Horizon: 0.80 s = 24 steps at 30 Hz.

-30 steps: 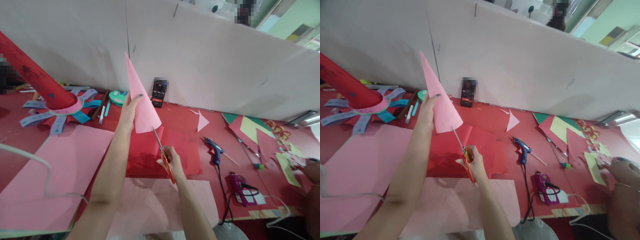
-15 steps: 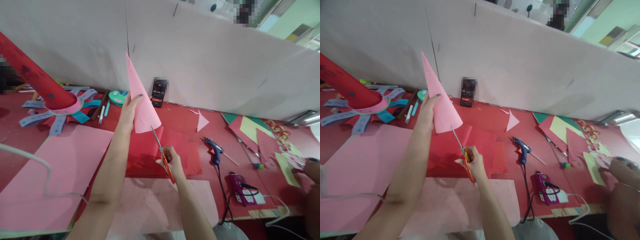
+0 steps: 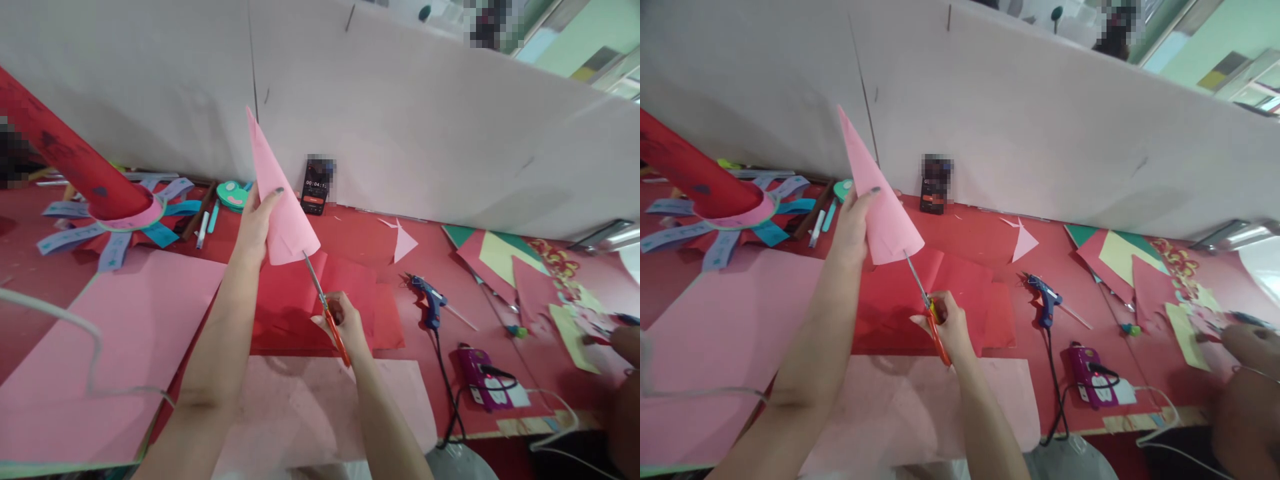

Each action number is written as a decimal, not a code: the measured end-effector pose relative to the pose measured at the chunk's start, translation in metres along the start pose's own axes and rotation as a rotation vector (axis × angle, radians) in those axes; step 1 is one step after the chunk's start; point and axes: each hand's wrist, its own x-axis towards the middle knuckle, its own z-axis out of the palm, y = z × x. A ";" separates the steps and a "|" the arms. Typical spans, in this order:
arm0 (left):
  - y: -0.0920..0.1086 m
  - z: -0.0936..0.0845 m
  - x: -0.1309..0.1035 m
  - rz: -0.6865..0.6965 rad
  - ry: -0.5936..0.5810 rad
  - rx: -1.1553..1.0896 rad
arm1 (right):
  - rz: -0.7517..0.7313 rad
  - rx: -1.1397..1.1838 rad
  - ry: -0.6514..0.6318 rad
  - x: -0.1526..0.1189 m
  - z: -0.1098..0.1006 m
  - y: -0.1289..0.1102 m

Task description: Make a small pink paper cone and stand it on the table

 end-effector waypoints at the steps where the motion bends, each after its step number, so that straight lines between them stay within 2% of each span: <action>1: -0.001 -0.001 0.001 0.007 0.008 -0.001 | -0.009 0.001 0.004 0.000 0.000 0.001; 9: -0.003 -0.004 0.007 0.014 0.115 -0.055 | -0.028 -0.026 0.049 0.002 0.000 0.006; 12: -0.004 -0.006 0.009 -0.017 0.202 -0.108 | -0.006 -0.031 0.144 0.004 0.002 0.010; 15: -0.005 -0.009 0.010 -0.152 0.249 -0.187 | 0.043 -0.053 0.365 0.006 -0.001 0.012; 18: -0.007 -0.013 0.009 -0.389 0.145 -0.283 | 0.071 -0.158 0.528 0.009 -0.012 0.012; 20: -0.011 -0.016 0.007 -0.484 0.090 -0.320 | 0.064 -0.280 0.560 0.012 -0.021 0.016; 24: -0.023 -0.015 0.005 -0.520 0.115 -0.381 | 0.084 -0.435 0.560 0.020 -0.035 0.032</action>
